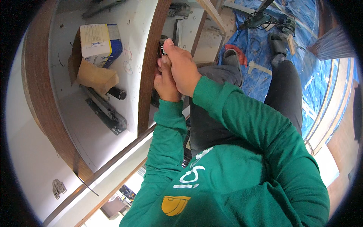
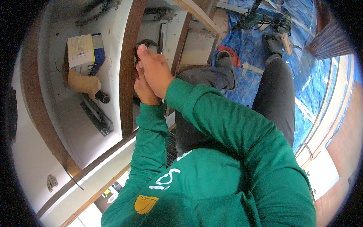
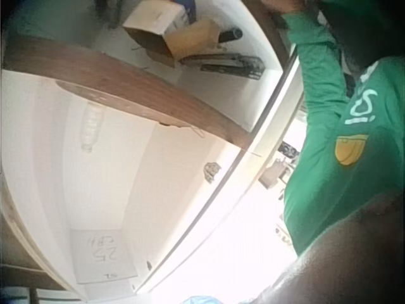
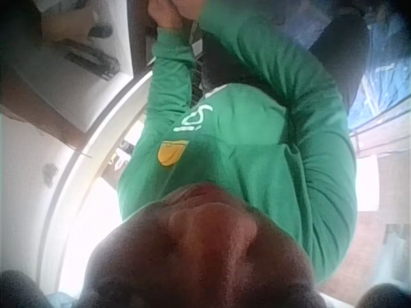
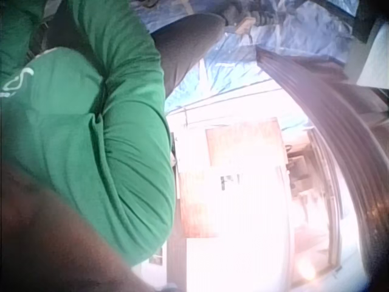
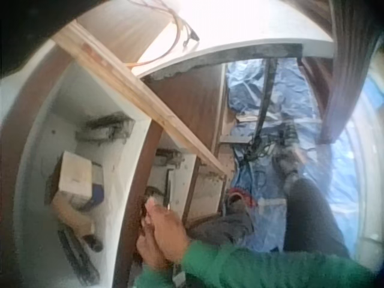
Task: The person installs metal drawer slides into a wooden cabinet using a screwdriver. They repeatedly position the slide, drive screws into the cabinet side, and adjust the hardware to secure it in place.
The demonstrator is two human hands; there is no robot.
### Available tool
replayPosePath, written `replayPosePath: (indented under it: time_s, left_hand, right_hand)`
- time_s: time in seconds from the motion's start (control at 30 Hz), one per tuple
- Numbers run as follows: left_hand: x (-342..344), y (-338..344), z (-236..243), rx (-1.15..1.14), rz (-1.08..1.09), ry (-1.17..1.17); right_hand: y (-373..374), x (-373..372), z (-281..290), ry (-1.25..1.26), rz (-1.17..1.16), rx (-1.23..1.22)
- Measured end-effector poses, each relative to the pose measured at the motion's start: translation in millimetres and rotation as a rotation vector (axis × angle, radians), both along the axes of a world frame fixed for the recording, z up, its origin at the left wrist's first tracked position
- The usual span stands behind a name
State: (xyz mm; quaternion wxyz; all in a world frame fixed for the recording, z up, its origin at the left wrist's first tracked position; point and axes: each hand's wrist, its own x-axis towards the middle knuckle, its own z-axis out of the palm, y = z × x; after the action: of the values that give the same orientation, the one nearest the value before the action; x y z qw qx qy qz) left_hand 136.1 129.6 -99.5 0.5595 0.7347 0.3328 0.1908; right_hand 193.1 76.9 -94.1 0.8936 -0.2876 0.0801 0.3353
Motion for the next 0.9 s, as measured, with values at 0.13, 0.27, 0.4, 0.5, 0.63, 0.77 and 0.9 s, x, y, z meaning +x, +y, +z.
replayPosePath:
  time_s: [0.13, 0.27, 0.4, 0.5, 0.63, 0.77, 0.9]
  left_hand:
    - [-1, -4, 5, -0.163, 0.025, -0.075]
    - [4, -9, 10, -0.012, 0.017, 0.001]
    - [8, -13, 9, -0.123, 0.059, -0.108]
    - [7, -9, 9, -0.084, 0.000, -0.011]
    - [7, -4, 7, -0.023, -0.035, 0.003]
    - [8, -5, 6, -0.046, -0.021, -0.008]
    - [11, -6, 4, -0.097, 0.020, -0.050]
  right_hand:
    - [1, -2, -2, -0.003, -0.011, -0.005]
    - [-1, 0, 1, -0.031, -0.035, -0.013]
    - [-5, 3, 6, 0.017, 0.004, -0.026]
    - [-6, 4, 6, 0.046, 0.008, 0.015]
    - [-5, 6, 4, 0.051, 0.018, 0.087]
    - [-5, 6, 3, 0.074, 0.065, -0.008]
    - [-4, 9, 0, 0.025, 0.030, 0.081]
